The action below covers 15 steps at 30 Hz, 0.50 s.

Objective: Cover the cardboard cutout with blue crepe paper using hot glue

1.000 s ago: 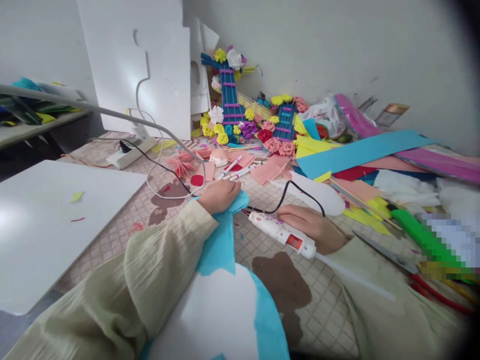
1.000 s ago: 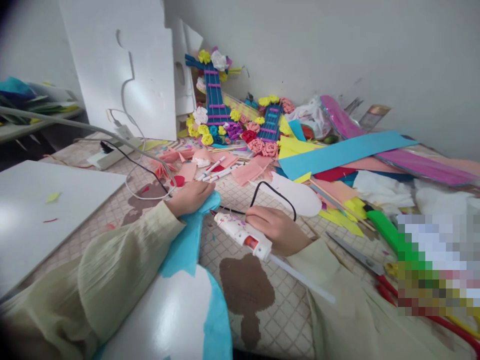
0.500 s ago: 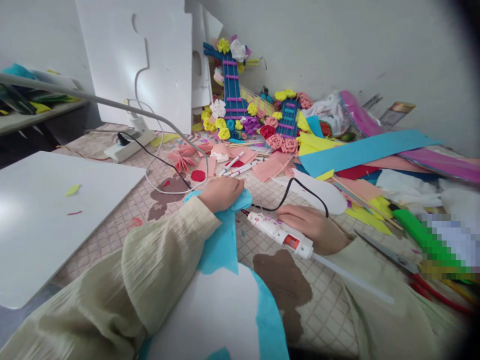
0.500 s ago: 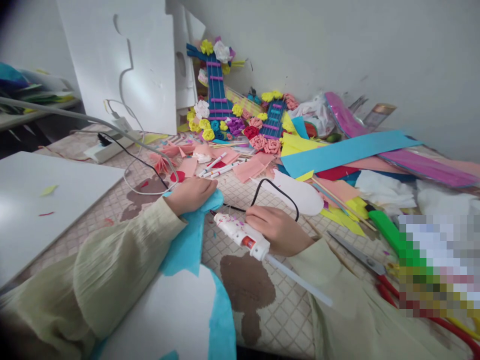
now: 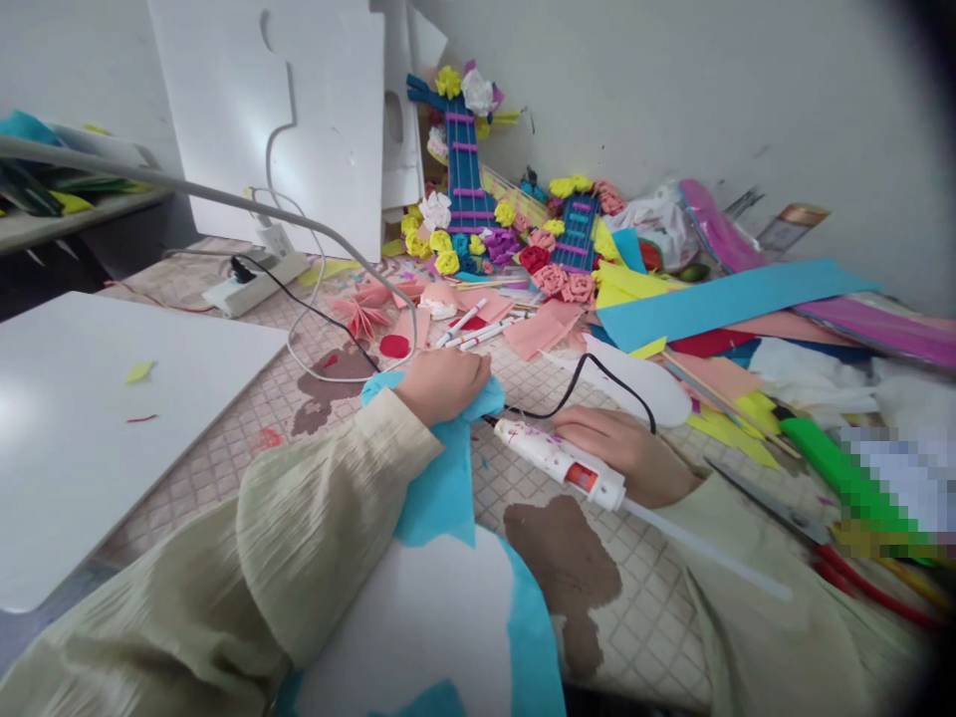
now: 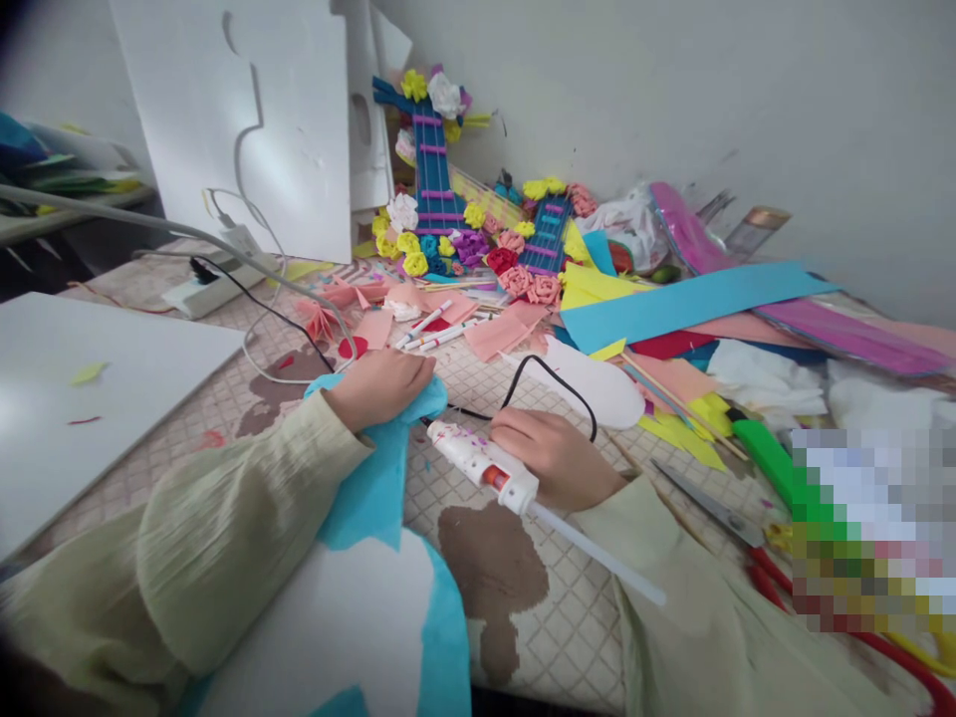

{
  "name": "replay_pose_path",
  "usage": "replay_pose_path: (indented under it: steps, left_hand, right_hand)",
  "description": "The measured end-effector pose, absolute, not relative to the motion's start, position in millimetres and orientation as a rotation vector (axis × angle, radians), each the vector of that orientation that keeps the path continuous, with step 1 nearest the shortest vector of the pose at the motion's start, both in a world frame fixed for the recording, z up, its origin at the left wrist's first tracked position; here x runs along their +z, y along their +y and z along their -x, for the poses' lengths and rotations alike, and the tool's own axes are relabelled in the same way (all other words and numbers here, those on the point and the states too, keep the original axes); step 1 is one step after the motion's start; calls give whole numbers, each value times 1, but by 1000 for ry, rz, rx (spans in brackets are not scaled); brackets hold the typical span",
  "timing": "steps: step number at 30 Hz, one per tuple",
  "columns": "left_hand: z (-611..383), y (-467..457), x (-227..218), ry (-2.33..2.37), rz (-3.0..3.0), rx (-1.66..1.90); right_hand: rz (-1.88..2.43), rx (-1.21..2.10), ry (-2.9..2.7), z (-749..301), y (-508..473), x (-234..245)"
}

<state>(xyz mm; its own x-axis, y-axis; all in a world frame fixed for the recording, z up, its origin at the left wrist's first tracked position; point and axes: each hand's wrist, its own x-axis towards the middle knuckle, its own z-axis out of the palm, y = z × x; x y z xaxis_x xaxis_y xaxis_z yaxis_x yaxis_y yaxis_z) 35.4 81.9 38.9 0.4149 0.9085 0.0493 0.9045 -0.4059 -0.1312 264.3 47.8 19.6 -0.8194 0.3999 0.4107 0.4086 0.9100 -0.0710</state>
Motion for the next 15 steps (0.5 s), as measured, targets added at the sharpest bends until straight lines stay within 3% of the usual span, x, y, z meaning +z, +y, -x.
replay_pose_path:
  steps: [15]
  left_hand:
    - [-38,83,35,-1651,2517,-18]
  right_hand:
    - [580,38,-2653,-265,48,16]
